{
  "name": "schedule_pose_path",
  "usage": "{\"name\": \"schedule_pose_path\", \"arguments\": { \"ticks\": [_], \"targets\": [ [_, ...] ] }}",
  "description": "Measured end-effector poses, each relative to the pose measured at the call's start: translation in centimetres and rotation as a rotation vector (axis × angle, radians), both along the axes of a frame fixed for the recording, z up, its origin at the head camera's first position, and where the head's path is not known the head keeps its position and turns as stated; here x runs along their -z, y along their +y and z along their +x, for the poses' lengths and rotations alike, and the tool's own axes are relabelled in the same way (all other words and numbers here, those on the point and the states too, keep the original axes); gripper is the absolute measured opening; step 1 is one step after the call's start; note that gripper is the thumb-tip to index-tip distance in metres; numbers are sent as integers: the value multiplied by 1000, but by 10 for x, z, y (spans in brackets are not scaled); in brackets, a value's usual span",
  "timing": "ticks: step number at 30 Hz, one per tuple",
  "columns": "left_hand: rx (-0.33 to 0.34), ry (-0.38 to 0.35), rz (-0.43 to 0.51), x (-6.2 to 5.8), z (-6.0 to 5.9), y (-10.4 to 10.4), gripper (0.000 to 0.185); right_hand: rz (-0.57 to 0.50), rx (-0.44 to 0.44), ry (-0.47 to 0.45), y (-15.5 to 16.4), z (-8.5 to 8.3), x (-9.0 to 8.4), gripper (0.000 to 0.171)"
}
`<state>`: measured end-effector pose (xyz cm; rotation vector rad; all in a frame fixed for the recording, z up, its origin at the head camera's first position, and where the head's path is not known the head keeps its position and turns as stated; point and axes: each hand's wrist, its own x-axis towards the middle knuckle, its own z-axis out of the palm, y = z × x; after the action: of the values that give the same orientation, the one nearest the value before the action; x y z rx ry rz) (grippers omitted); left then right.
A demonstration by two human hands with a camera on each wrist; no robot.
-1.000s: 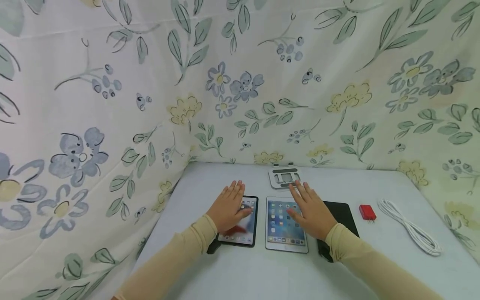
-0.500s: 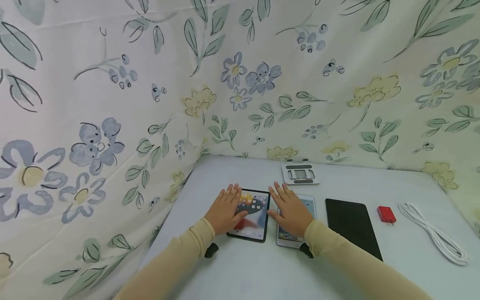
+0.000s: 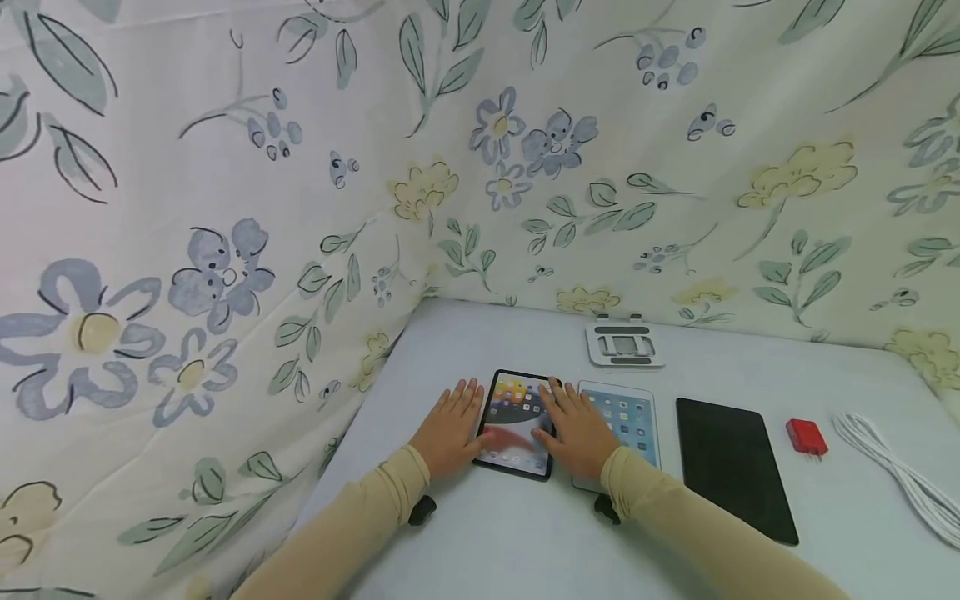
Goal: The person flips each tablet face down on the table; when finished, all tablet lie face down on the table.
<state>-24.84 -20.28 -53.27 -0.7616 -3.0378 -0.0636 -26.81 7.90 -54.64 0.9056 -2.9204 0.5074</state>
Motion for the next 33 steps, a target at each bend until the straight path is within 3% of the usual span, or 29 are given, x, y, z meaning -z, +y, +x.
{"name": "schedule_pose_path", "arguments": {
  "ticks": [13, 24, 33],
  "targets": [
    [2, -18, 26, 19, 3, -7, 88, 11, 28, -104, -9, 1, 9, 82],
    [35, -143, 28, 14, 9, -6, 83, -17, 40, -269, -15, 4, 1, 78],
    [54, -178, 29, 15, 7, -6, 83, -60, 38, -307, -18, 3, -2, 82]
  ]
}}
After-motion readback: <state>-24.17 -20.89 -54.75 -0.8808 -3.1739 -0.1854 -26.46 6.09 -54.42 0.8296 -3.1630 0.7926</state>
